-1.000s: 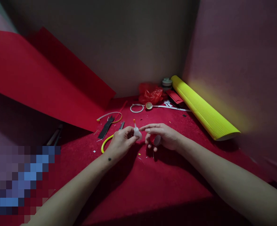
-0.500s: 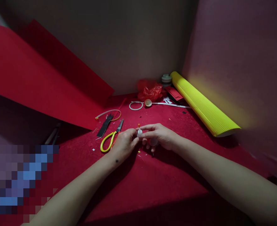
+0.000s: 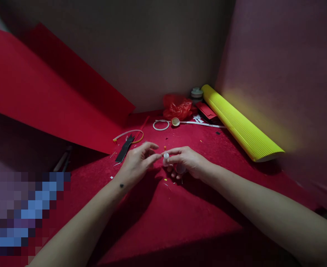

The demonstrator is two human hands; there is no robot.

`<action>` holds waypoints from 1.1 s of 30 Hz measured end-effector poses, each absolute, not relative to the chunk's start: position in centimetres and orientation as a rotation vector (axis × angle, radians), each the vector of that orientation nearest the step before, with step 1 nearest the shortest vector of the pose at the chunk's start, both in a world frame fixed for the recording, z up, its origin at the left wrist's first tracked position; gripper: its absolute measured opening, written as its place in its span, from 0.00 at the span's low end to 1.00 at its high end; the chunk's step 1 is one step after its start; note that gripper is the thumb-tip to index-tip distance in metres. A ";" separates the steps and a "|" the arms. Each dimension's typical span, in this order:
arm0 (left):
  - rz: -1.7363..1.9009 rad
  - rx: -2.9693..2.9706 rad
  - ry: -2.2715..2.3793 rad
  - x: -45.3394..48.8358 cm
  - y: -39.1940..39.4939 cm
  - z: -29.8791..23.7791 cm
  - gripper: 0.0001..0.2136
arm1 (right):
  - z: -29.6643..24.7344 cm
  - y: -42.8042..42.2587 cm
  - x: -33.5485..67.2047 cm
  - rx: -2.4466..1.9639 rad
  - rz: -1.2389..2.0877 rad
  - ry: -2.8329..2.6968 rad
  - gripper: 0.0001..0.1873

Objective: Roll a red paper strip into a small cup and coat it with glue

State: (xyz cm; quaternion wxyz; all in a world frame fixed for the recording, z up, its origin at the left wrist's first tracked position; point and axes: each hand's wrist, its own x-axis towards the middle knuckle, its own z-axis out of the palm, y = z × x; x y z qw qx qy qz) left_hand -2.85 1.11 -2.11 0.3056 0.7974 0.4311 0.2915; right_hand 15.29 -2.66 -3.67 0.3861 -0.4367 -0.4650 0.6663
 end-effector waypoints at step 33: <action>1.052 1.898 1.693 -9.7 1.7 0.8 0.13 | -4.1 -2.3 14.9 -1.199 1.685 -1.167 0.04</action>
